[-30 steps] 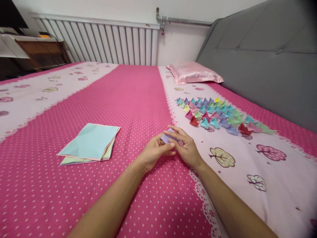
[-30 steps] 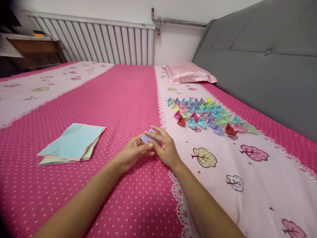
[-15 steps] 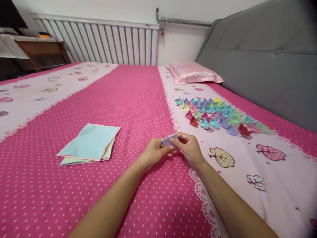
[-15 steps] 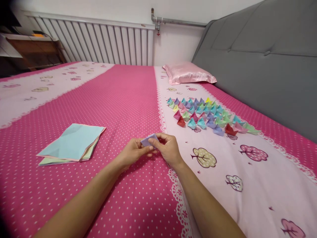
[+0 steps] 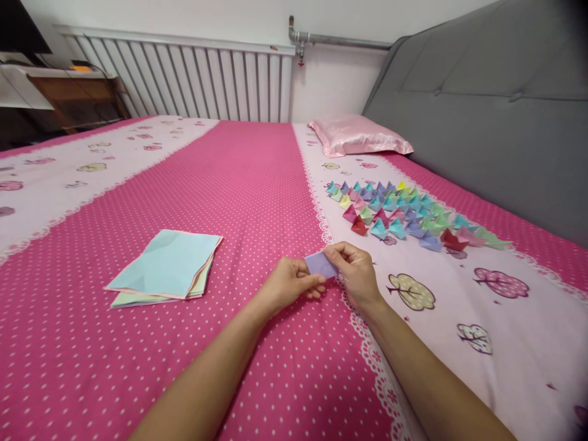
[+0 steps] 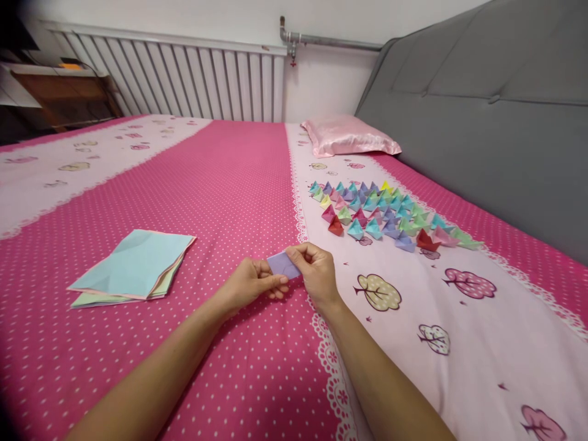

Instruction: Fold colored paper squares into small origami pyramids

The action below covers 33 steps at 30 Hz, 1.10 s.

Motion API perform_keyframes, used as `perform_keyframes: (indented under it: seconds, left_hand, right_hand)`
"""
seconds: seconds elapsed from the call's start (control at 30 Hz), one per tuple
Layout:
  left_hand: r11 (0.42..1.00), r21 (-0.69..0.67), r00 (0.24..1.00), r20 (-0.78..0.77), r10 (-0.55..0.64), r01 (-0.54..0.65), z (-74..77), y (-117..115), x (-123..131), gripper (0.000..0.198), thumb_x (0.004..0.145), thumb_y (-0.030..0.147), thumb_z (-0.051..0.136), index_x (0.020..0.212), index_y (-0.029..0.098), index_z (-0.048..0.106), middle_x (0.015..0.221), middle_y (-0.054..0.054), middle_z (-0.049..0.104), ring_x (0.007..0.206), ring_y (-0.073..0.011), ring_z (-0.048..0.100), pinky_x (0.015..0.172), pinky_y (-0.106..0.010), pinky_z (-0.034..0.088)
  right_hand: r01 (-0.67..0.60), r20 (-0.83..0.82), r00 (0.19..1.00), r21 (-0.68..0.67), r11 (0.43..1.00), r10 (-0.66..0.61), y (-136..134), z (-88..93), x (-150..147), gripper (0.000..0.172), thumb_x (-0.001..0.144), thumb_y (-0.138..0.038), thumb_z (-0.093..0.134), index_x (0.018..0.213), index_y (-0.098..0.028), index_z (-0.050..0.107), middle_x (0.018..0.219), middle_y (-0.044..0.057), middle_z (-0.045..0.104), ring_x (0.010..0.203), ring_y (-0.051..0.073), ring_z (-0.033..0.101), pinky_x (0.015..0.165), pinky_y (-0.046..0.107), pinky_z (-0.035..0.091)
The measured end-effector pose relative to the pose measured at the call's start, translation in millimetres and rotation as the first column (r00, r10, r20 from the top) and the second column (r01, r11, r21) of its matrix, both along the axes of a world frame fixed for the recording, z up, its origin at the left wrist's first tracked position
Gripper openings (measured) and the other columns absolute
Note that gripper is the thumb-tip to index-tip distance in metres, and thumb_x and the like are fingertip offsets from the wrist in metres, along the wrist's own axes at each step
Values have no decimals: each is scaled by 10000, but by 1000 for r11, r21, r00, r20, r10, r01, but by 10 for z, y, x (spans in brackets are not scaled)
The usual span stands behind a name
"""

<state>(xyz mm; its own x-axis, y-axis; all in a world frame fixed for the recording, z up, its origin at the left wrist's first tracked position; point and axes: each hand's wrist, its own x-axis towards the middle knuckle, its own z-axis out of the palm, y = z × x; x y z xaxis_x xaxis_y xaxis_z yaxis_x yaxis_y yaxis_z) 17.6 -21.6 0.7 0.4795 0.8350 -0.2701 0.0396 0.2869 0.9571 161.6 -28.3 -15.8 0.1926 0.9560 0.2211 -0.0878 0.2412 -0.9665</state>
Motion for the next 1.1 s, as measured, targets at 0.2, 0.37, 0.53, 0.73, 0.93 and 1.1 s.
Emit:
perform_keyframes:
  seconds: [0.2,0.37,0.53,0.73,0.93,1.1]
  left_hand:
    - [1000,4,999,48,-25,25,-23,-2,-11,250,606,282,763,644,58,658,606,-93,673,521,-101,603,575,-228,490]
    - [999,-19,998,61,-33,34,12,-13,-27,303,555,322,792,622,60,656,596,-98,673,509,-109,608,559,-230,496]
    - [999,-18,998,42,-42,43,45,-29,-30,307,559,327,790,608,61,644,572,-93,666,483,-108,600,538,-230,493]
    - [999,-39,1000,7,-18,18,20,-29,-19,302,568,317,785,613,68,621,544,-84,656,460,-114,595,511,-234,484]
    - [999,-32,999,37,30,-29,8,-9,-4,249,606,259,767,584,69,607,562,-90,659,468,-105,589,521,-229,476]
    - [994,2,990,95,105,-106,12,8,-16,239,639,285,747,640,75,633,582,-76,666,480,-90,586,521,-209,460]
  right_hand:
    - [48,32,998,-8,999,-48,0,-9,-14,219,701,-364,681,647,-159,626,569,-35,540,517,88,441,497,213,366]
    - [52,77,996,3,999,-52,-13,-12,-15,236,713,-378,669,640,-162,609,573,-26,530,518,94,437,493,221,364]
    - [43,74,996,4,999,-43,-20,-1,-18,240,709,-378,672,633,-162,600,566,-27,526,515,92,439,488,218,368]
    - [11,40,999,-53,999,-9,-5,-12,-13,228,696,-376,687,668,-158,627,590,-26,546,528,89,460,508,218,384]
    - [-41,-5,999,-76,996,41,14,-7,-10,235,703,-398,677,731,-167,646,628,-23,602,550,99,507,538,219,408]
    - [-224,-31,975,-56,973,222,-17,29,-26,278,700,-374,690,901,-184,663,786,11,670,717,144,608,695,260,470]
